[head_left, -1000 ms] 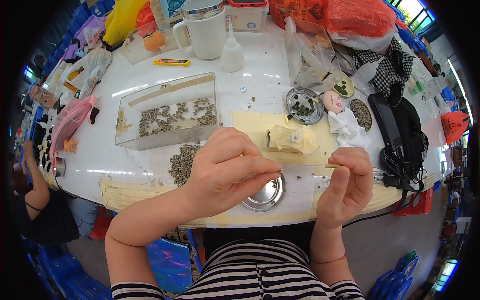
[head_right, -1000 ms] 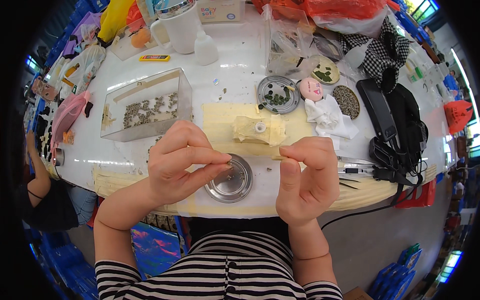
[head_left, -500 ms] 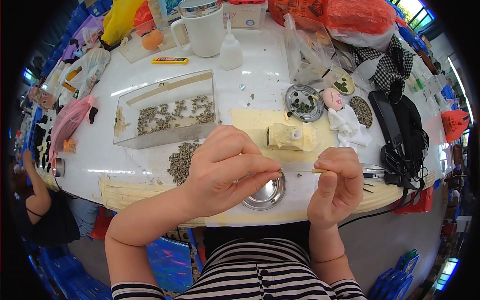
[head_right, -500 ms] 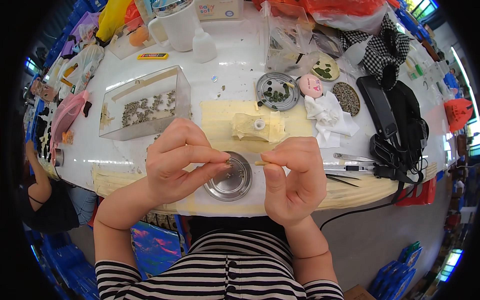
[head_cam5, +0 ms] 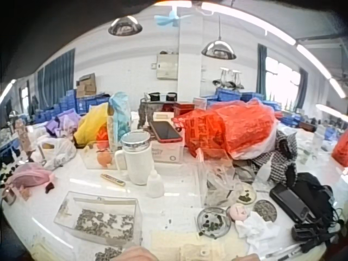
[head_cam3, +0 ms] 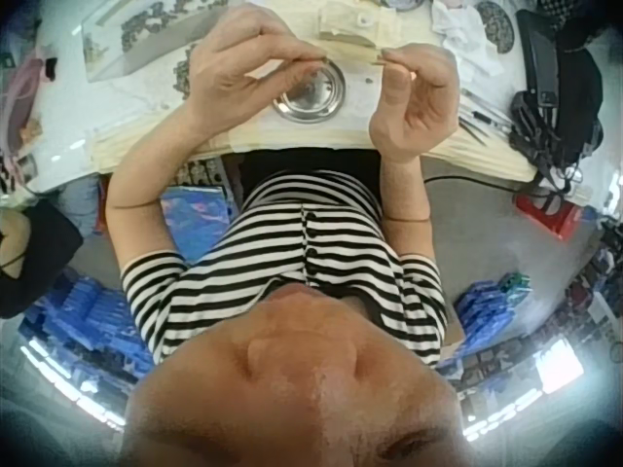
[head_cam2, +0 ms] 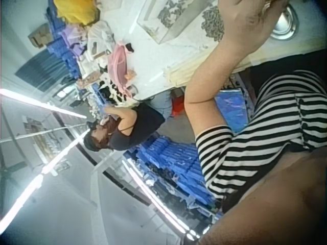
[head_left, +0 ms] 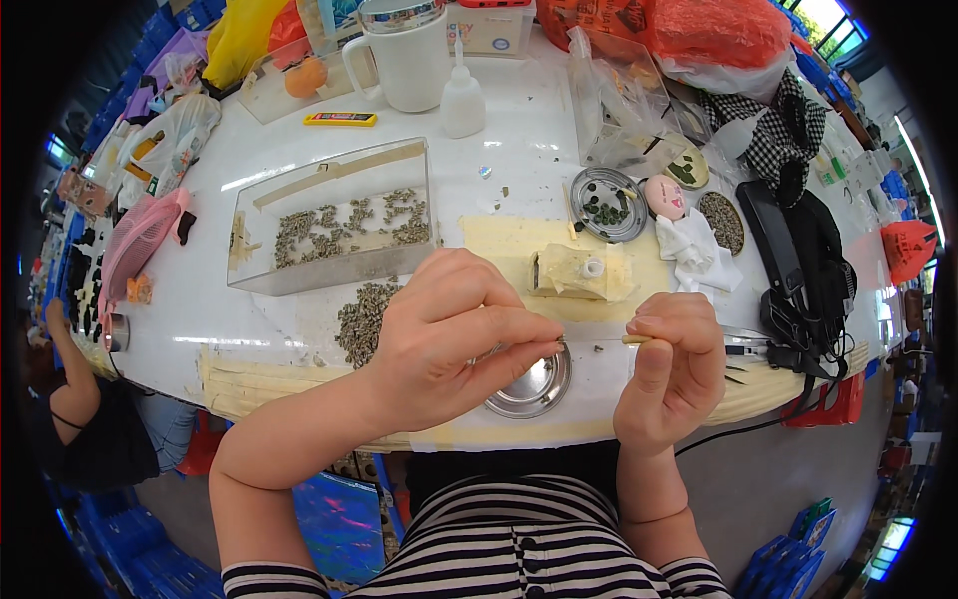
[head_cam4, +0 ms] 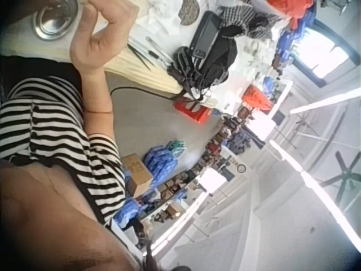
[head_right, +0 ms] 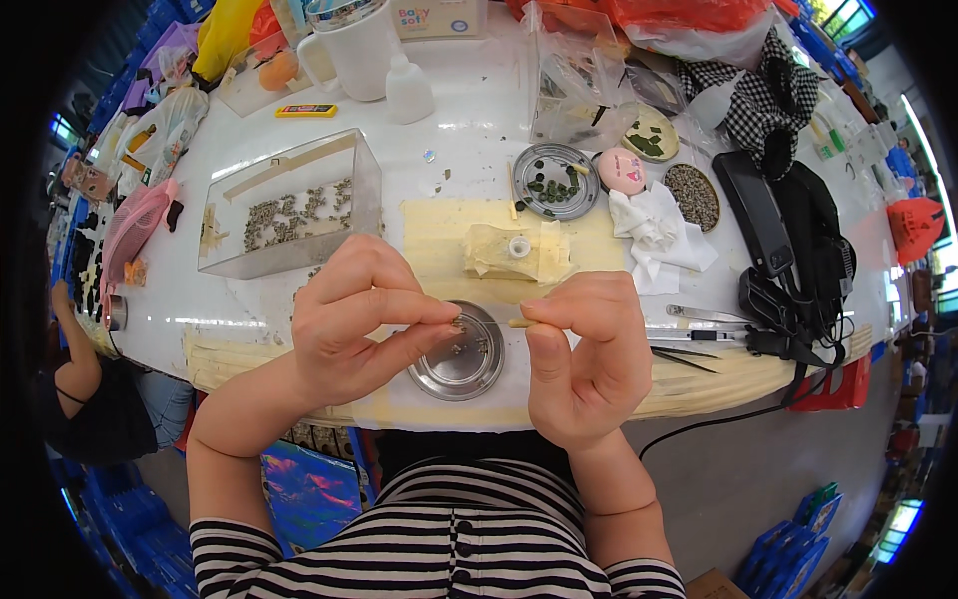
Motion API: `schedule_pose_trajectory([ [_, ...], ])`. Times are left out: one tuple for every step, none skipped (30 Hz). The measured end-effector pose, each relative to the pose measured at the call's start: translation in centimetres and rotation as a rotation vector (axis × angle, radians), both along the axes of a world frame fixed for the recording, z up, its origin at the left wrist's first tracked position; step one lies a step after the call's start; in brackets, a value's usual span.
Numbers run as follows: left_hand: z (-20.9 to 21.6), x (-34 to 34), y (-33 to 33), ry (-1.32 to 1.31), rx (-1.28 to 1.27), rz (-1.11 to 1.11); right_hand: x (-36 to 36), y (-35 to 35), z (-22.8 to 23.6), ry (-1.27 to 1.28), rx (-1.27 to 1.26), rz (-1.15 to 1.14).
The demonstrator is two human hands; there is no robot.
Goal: The person picks up small dark seeds by hand from a pile on the table and places them into a small metal lid.
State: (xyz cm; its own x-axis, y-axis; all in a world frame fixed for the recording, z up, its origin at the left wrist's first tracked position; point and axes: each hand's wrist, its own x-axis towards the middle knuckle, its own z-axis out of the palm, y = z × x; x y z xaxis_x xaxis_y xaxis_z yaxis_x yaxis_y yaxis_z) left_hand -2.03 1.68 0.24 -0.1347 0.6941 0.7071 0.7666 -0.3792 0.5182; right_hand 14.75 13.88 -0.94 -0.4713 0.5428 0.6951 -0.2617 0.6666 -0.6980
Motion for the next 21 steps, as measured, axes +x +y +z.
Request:
schedule_pose_trajectory([
  [0.0,0.0,0.0,0.0,-0.002,0.0,0.0,0.0,0.0,-0.003,0.003,0.001],
  [0.0,0.0,0.0,0.0,-0.003,0.002,0.0,0.0,0.0,-0.006,0.007,0.003],
  [0.0,0.0,0.0,-0.001,-0.003,0.004,0.1,0.1,0.0,-0.009,0.011,0.004],
  [0.1,0.0,-0.1,-0.001,-0.003,0.006,0.1,0.2,-0.1,0.026,-0.003,0.01],
  [0.1,0.0,0.0,0.0,0.0,0.005,0.1,0.3,-0.4,0.061,-0.017,0.016],
  [0.1,0.0,0.0,0.001,0.005,0.004,0.1,0.4,-0.5,0.095,-0.03,0.021],
  [0.0,0.0,0.1,0.001,0.009,0.002,0.1,0.4,-0.5,0.118,-0.065,0.012],
  [0.0,0.0,0.0,-0.002,0.006,0.003,0.0,0.3,-0.3,0.141,-0.1,0.004],
  [-0.1,0.0,0.0,-0.004,0.004,0.002,0.0,0.3,-0.2,0.166,-0.134,-0.005],
  [-0.1,0.0,0.0,-0.006,0.001,0.002,0.1,0.4,-0.1,0.131,-0.089,-0.068],
  [0.0,0.0,0.0,-0.005,0.006,0.001,0.1,0.7,0.0,0.096,-0.043,-0.132],
  [-0.1,0.0,0.1,-0.005,0.007,0.001,0.1,1.0,0.0,0.06,-0.001,-0.194],
  [-0.1,0.0,0.1,-0.004,0.009,0.002,0.1,1.2,0.2,0.004,0.09,-0.244],
  [-0.1,0.0,0.0,-0.004,0.006,0.001,-0.1,1.4,0.6,-0.052,0.18,-0.294],
  [0.0,0.0,0.0,-0.004,0.004,0.0,-0.2,1.7,1.0,-0.109,0.271,-0.343],
  [0.0,0.0,0.0,-0.004,0.002,-0.001,-0.5,1.9,1.2,-0.137,0.327,-0.365],
  [0.0,0.0,0.0,-0.005,0.004,0.002,-0.9,2.0,1.4,-0.166,0.383,-0.386],
  [-0.1,-0.1,0.0,-0.005,0.008,0.004,-1.2,2.1,1.5,-0.194,0.44,-0.409],
  [-0.1,-0.1,0.0,-0.005,0.011,0.006,-1.3,2.2,1.4,-0.21,0.451,-0.412],
  [-0.1,-0.1,0.0,-0.005,0.013,0.007,-1.4,2.2,1.3,-0.225,0.463,-0.415],
  [0.0,-0.1,0.0,-0.005,0.015,0.011,-1.6,2.3,1.1,-0.24,0.474,-0.416],
])
